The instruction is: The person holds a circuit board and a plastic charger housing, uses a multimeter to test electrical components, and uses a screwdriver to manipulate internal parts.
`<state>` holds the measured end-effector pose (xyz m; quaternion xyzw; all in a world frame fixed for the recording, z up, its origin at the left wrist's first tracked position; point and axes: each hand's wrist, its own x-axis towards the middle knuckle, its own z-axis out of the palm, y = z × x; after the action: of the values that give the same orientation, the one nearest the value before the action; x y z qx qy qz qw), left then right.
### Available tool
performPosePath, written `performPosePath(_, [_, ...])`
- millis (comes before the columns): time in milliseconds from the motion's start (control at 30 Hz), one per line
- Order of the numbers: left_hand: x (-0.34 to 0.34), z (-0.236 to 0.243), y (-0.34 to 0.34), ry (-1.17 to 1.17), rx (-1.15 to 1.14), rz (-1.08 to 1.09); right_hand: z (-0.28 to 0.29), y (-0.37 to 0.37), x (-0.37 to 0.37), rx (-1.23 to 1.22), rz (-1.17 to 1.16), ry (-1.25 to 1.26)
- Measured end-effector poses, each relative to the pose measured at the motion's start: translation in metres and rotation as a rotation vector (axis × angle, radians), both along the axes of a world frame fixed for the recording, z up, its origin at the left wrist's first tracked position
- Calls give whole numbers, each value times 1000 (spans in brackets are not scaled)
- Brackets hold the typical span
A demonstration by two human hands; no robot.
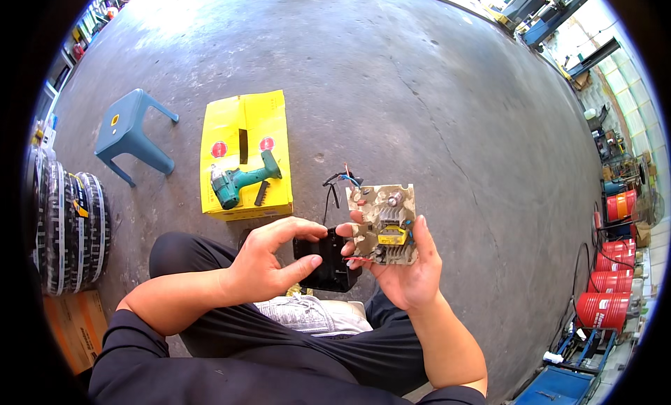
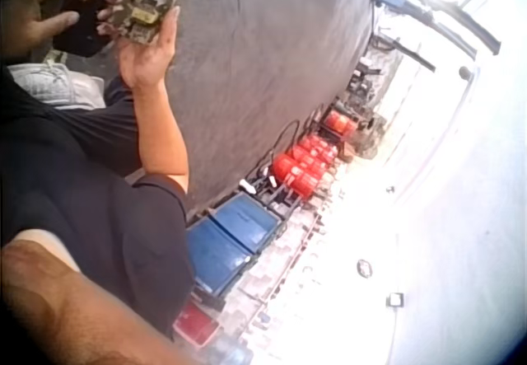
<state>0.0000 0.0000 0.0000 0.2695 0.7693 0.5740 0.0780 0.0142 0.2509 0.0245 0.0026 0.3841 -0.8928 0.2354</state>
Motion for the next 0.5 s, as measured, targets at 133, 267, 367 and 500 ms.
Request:
performPosePath(133, [3,4,0,-185,127,-96,-3,-8,5,66,-57,-28])
performPosePath(267, [5,4,3,-322,218,-160,-5,-26,11,146,-100,-21])
performPosePath(367, [6,-4,7,-278,220,-166,-8,-28,11,159,-108,-17])
performPosePath(500, [5,-5,4,-244,88,-101,-9,-34,14,148,-135,-36])
